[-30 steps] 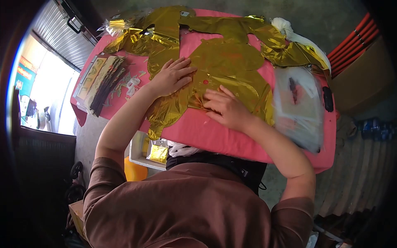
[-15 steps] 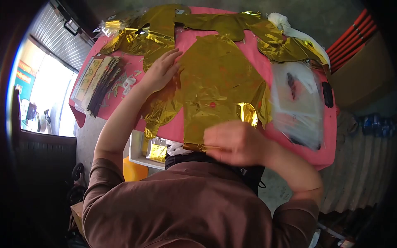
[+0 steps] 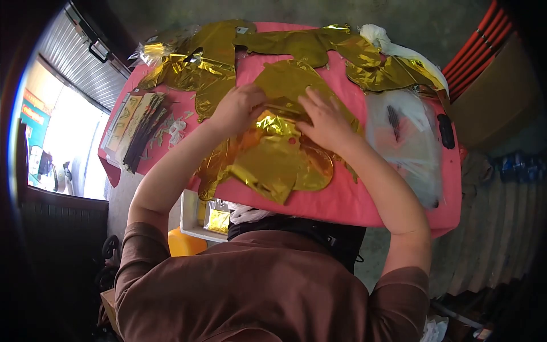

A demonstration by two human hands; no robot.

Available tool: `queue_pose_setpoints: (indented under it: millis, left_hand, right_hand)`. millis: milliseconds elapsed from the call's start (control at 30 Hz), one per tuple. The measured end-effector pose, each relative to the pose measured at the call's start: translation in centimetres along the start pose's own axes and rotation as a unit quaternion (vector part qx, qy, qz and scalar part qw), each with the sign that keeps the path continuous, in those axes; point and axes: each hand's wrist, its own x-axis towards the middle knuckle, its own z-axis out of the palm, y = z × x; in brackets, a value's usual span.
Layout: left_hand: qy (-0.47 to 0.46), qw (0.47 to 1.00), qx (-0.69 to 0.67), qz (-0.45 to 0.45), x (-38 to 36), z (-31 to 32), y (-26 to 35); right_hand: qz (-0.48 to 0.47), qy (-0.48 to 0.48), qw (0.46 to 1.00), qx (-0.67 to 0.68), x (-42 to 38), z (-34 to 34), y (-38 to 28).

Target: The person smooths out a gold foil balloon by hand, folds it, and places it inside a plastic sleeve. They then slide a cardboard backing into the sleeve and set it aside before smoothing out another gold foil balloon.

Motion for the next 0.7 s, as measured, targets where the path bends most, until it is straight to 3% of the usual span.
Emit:
queue_pose_setpoints:
  millis: [67,133,200,300,333,400,433,500,533,600,633,700]
  left_hand:
    - [0.03,1.0,-0.003,0.004,2.0,0.0,-0.7]
    - [0.123,0.992,-0.001,0.0,3.9,0.9,-2.2]
    - [0.134,0.99,-0.024,-0.048,4.9,2.1,-3.5]
    - [0.123,0.984,0.028,-0.124,5.2,4.7,-5.7]
    - [0.123,0.984,0.028,-0.125,5.1,5.3,-5.9]
    - [0.231,0.96,0.131,-0.084,4.5,6.3,-6.1]
    - [0.228,0.961,0.131,-0.085,4.0,4.9,-5.1]
    - [-0.039,0.989,-0.015,-0.139,2.3,1.5,-3.6]
    - [-0.042,0.989,-0.014,-0.142,1.0,0.9,-3.1]
    - [-0.15,0.985,-0.008,-0.085,-1.1,0.2,-2.7]
    - [-0.151,0.984,-0.009,-0.089,-1.8,0.7,-3.1]
    - [-0.067,0.997,0.017,-0.041,-2.9,1.7,-3.7]
  right_hand:
    - [0.064,0.049,0.994,0.073,0.7,-1.4,0.7]
    - [0.066,0.084,0.993,0.042,1.2,-1.5,1.4]
    - [0.053,0.152,0.987,0.0,1.6,-1.4,1.7]
    - [0.019,0.144,0.985,-0.096,2.3,0.3,1.6]
    - [0.019,0.143,0.985,-0.096,2.4,0.7,1.3]
    - [-0.014,0.064,0.997,-0.037,1.9,2.0,0.5]
    - [-0.026,0.045,0.999,-0.007,1.7,2.7,0.5]
    - [-0.026,0.024,0.999,-0.004,0.9,3.4,0.4]
    - [-0.025,0.006,1.0,-0.003,0.7,3.5,0.2]
    - [-0.026,0.007,0.999,0.043,0.9,2.6,0.1]
    - [-0.025,0.009,0.996,0.084,1.1,2.2,0.0]
    - [-0.038,0.025,0.996,0.074,1.5,2.3,-0.1]
